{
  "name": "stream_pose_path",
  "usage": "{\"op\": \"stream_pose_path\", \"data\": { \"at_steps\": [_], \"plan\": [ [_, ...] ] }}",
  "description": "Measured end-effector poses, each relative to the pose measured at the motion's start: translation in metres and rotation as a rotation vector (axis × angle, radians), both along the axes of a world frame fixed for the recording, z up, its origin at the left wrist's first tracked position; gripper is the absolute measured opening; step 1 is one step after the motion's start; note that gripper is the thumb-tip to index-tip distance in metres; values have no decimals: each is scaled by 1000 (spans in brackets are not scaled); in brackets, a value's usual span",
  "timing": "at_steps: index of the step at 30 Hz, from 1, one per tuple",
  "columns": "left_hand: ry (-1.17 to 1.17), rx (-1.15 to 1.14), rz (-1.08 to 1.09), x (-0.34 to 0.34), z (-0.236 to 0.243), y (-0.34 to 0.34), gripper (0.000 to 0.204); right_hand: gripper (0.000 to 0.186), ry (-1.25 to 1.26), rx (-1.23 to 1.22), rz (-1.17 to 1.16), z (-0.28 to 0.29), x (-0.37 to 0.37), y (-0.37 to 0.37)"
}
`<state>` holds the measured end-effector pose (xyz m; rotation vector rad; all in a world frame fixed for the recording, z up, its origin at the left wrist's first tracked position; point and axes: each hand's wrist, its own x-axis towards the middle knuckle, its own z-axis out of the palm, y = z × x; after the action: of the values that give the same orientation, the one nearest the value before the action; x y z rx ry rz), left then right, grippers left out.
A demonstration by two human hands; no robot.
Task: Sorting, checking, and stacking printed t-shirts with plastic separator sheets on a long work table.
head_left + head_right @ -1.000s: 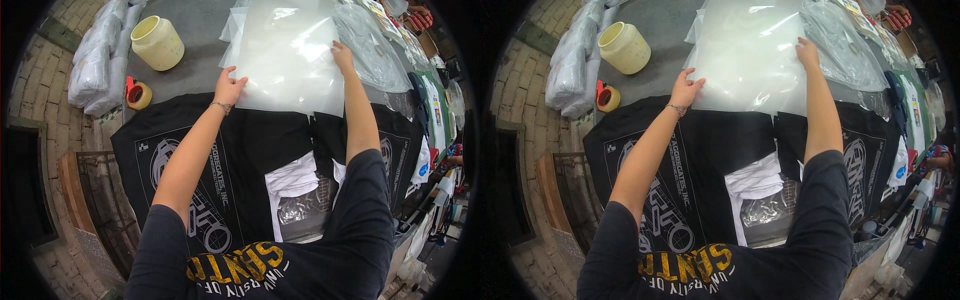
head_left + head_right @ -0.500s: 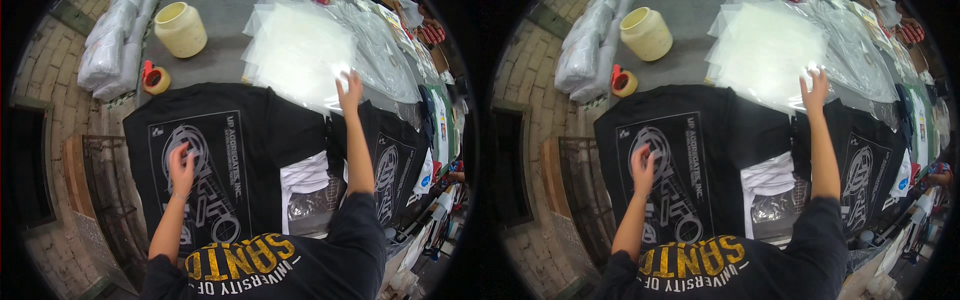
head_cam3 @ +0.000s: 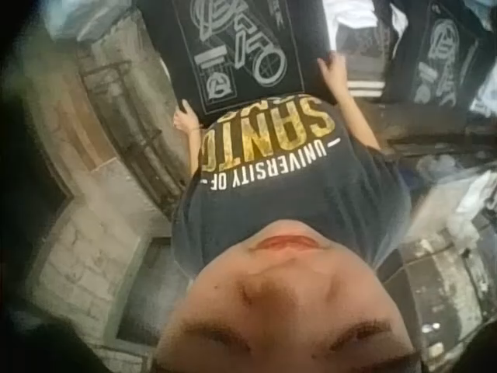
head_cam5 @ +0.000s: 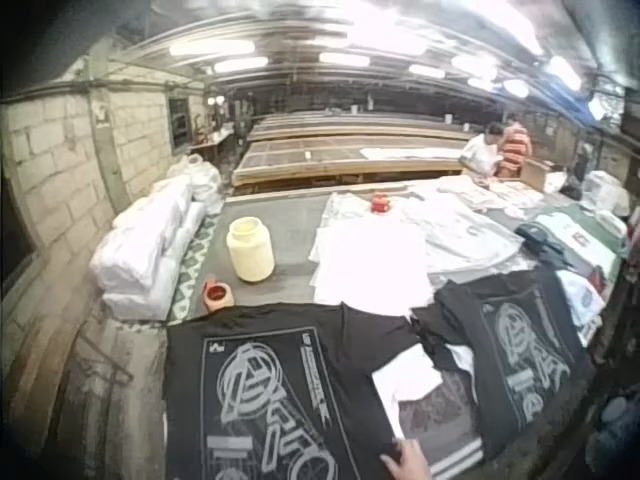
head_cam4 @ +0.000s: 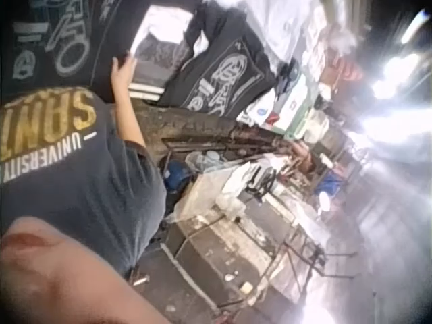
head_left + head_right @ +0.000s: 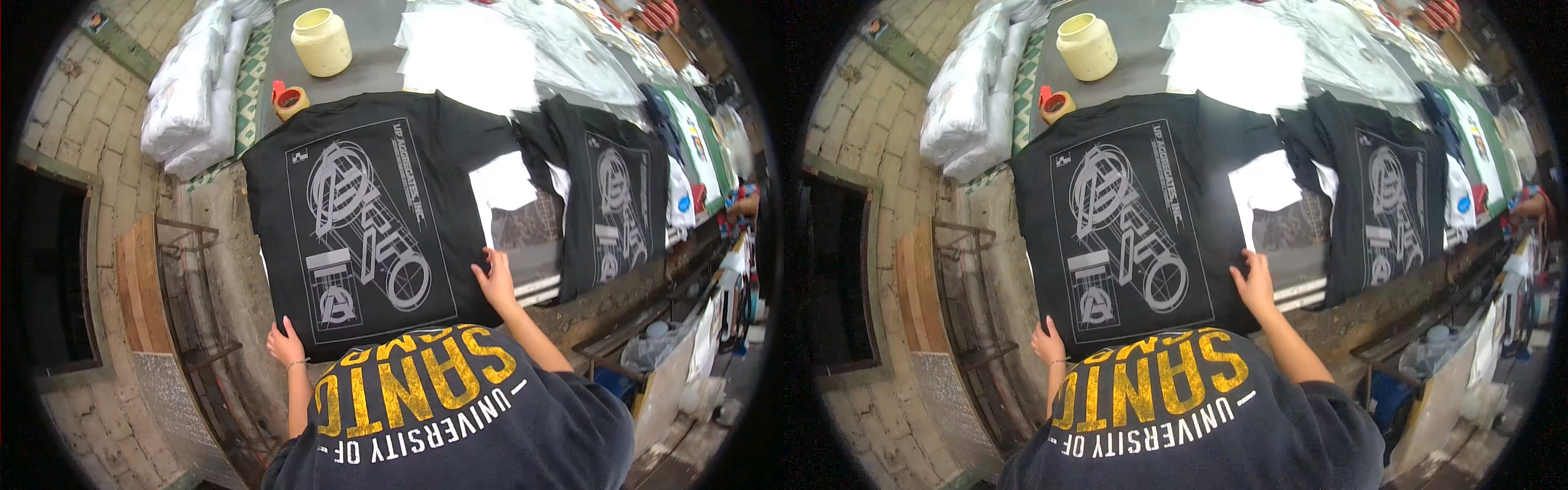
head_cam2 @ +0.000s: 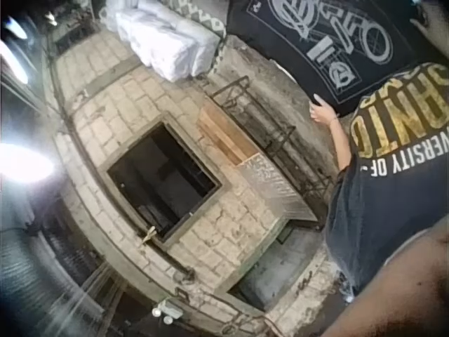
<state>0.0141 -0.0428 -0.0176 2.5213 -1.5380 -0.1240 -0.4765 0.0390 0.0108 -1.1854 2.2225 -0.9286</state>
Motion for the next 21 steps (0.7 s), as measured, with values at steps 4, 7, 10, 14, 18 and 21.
{"op": "stream_pose_path", "data": {
  "at_steps": [4,7,10,14,18,21],
  "plan": [
    [130,-77,-16,19,1,-5,44,45,40,40,-258,-28,1,17],
    [332,-217,-103,28,2,-5,34,28,-4,99,-314,-6,11,23],
    [429,-322,-168,34,3,-2,23,19,277,17,-259,6,24,27],
    [553,-378,-221,43,-3,-4,21,15,654,-33,-84,16,26,27],
    [495,-335,-257,45,-7,-5,24,20,468,-113,-182,36,34,17],
    [355,-358,-294,38,-8,-8,28,23,-33,-554,-136,27,31,-8]
  ]
}}
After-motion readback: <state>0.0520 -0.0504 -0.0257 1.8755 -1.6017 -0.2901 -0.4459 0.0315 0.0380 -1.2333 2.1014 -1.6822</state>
